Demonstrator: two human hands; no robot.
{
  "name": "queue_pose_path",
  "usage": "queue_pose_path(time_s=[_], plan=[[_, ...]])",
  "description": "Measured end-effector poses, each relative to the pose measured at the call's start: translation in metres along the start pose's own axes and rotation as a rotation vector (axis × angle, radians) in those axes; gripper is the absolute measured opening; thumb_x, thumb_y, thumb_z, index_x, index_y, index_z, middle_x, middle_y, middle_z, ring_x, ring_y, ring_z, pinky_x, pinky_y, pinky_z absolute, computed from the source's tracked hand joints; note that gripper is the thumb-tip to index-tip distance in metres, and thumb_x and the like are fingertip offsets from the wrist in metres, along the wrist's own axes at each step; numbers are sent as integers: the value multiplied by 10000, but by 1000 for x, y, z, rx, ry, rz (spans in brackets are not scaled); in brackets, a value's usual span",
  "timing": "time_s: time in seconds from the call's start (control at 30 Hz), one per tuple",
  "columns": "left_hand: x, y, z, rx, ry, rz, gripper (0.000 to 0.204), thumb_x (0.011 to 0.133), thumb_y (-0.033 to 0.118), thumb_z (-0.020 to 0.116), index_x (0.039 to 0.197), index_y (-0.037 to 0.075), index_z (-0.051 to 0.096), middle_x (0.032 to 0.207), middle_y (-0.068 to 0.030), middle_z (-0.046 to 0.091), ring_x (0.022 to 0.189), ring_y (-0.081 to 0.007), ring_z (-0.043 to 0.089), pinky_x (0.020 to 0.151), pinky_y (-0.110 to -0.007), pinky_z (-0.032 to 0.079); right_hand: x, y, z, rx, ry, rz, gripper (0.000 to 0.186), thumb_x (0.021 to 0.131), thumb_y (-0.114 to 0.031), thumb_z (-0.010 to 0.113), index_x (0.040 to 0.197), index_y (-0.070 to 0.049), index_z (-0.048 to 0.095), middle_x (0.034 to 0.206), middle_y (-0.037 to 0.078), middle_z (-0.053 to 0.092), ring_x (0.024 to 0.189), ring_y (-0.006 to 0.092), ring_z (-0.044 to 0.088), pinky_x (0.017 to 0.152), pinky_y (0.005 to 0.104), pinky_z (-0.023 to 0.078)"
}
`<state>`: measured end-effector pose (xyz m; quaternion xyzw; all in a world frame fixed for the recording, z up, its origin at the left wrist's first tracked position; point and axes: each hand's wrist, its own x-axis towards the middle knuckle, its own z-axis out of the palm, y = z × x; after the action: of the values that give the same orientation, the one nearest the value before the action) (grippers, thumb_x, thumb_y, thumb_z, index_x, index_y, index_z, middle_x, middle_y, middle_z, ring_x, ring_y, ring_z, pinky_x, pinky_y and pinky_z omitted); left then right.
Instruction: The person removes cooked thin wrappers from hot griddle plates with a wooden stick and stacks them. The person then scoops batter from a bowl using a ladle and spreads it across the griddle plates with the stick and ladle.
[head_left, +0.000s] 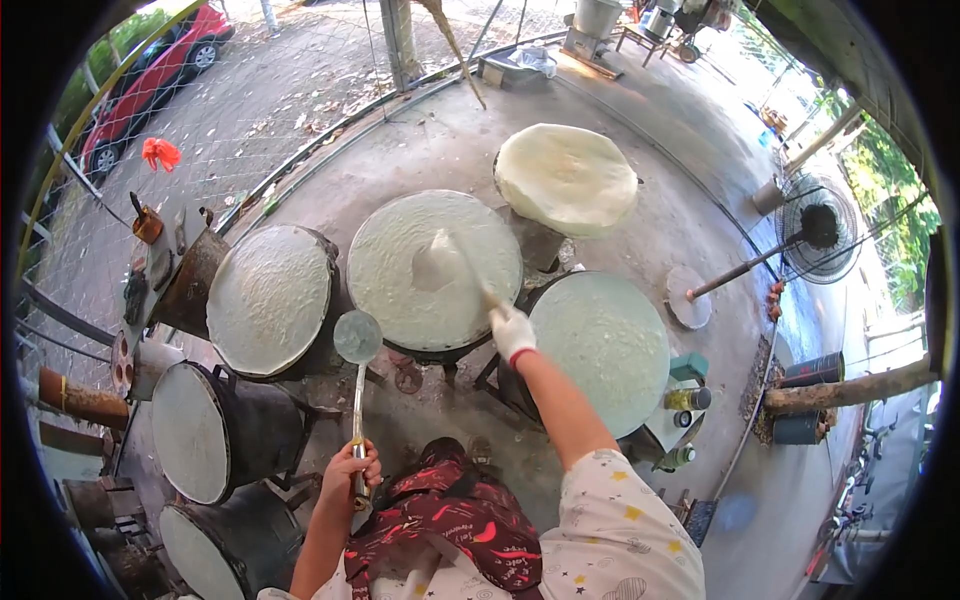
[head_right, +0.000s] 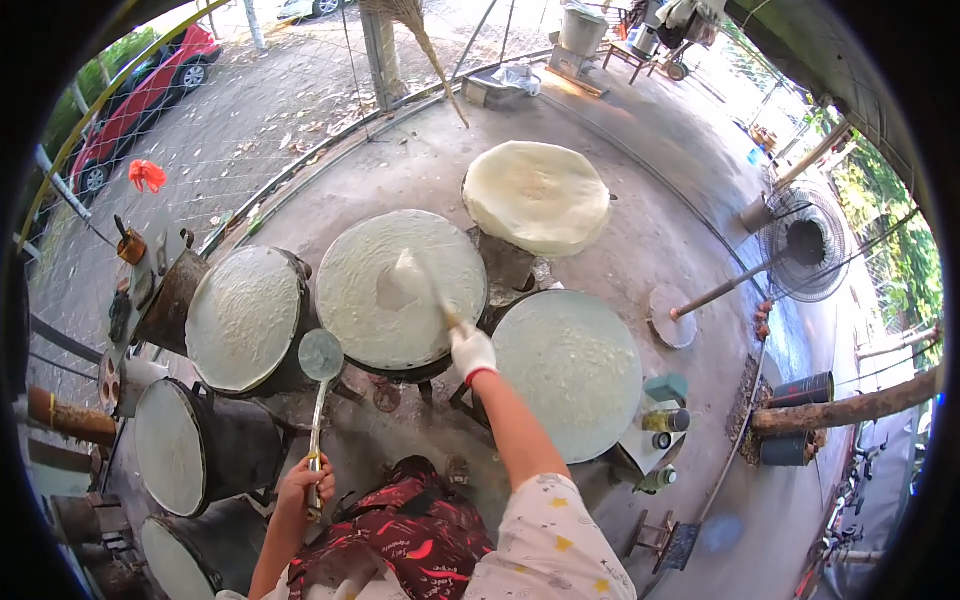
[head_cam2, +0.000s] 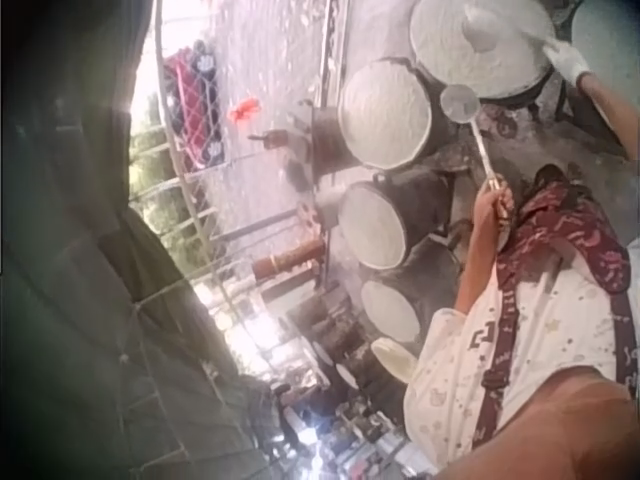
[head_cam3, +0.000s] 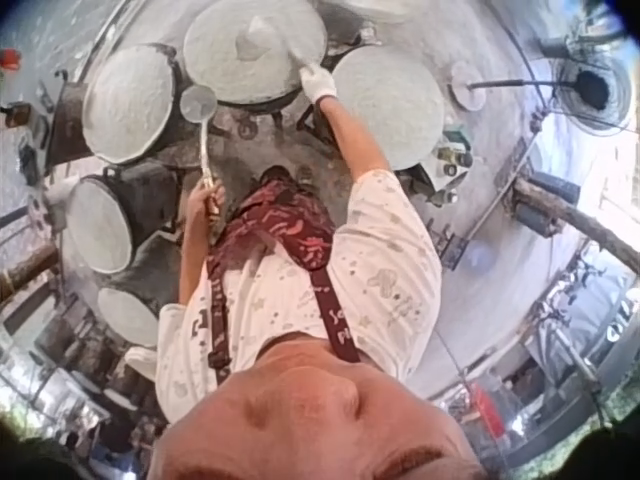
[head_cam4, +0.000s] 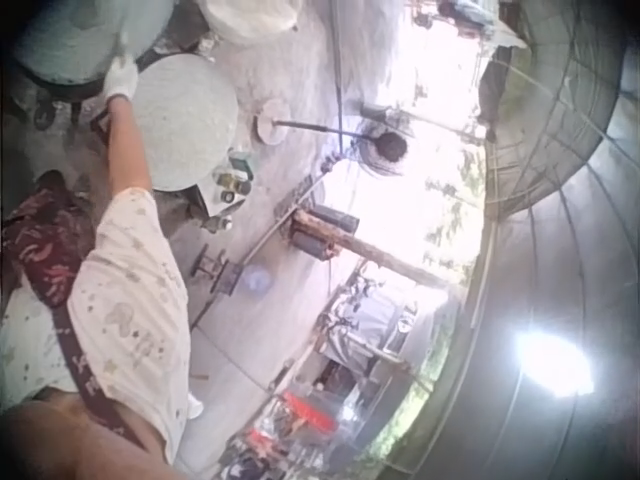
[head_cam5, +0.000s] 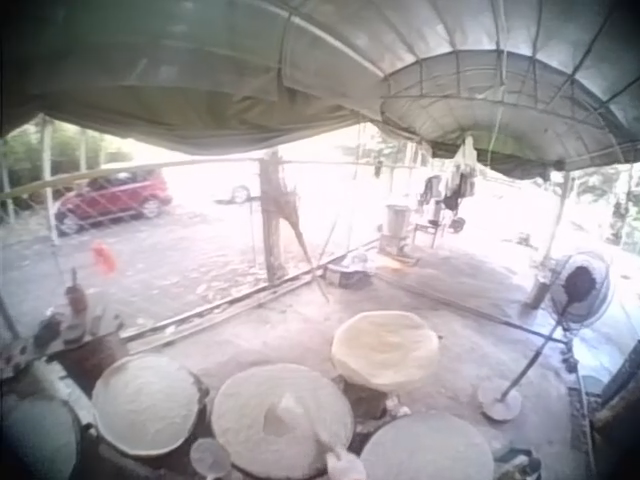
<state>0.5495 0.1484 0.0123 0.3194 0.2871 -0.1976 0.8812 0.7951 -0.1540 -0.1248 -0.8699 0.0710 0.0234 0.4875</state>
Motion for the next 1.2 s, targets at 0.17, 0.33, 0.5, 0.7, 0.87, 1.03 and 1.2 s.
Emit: queue_pose_path(time_s=[0.17, 0.33, 0.5, 0.7, 0.87, 1.03, 1.2], plan=[[1, -8, -2, -55, 69, -52, 246, 781, -61, 511, 1007, 27, 471, 832, -74, 469, 557, -132, 430, 472, -275, 373, 21, -30, -7, 36, -260, -42, 353, 868, -252, 530, 1154, -61, 607, 1051, 207, 634, 999, 332, 610, 861, 357, 463], [1, -10, 15, 30, 100, -55, 170, 845, 4, 530, 1000, 46, 474, 812, -73, 478, 514, -99, 409, 430, -236, 343, 12, -12, -8, 45, -296, -39, 347, 864, -245, 531, 1146, -61, 615, 999, 215, 648, 958, 289, 629, 848, 341, 460], [8, -1, 8, 87, 170, -71, 110, 875, 57, 536, 961, 69, 467, 701, -35, 450, 453, -84, 377, 381, -236, 319, -1, -37, -28, 172, -429, 64, 356, 857, -216, 553, 1152, -24, 606, 1008, 181, 666, 978, 245, 629, 857, 308, 461], [58, 17, 43, 425, 164, 4, 109, 868, 94, 535, 915, 82, 437, 624, -16, 421, 403, -88, 375, 346, -256, 321, -16, 3, -12, 114, -406, -32, 327, 869, -231, 550, 1133, -57, 633, 765, 114, 662, 616, 167, 573, 593, 292, 461], [100, 1, 53, 649, 291, 145, 105, 853, 85, 520, 884, 68, 421, 596, -21, 418, 384, -117, 397, 331, -272, 334, -107, -7, -19, 769, -225, 680, 399, 888, -246, 503, 1277, -156, 518, 625, -12, 455, 438, 86, 358, 389, 246, 305], [136, -29, 72, 693, 328, 199, 97, 845, 76, 521, 864, 57, 428, 584, -28, 428, 384, -135, 419, 330, -284, 341, -141, -21, 50, 834, -417, 658, 369, 913, -265, 532, 1266, -160, 508, 662, -11, 485, 448, 82, 373, 399, 245, 311], [48, 23, 74, 70, -6, 73, 70, 880, 59, 498, 845, 53, 438, 618, -7, 411, 387, -92, 365, 325, -249, 304, -124, -36, -1, 799, -183, 497, 386, 919, -210, 527, 1298, -146, 501, 593, -19, 472, 403, 67, 361, 353, 220, 272]])
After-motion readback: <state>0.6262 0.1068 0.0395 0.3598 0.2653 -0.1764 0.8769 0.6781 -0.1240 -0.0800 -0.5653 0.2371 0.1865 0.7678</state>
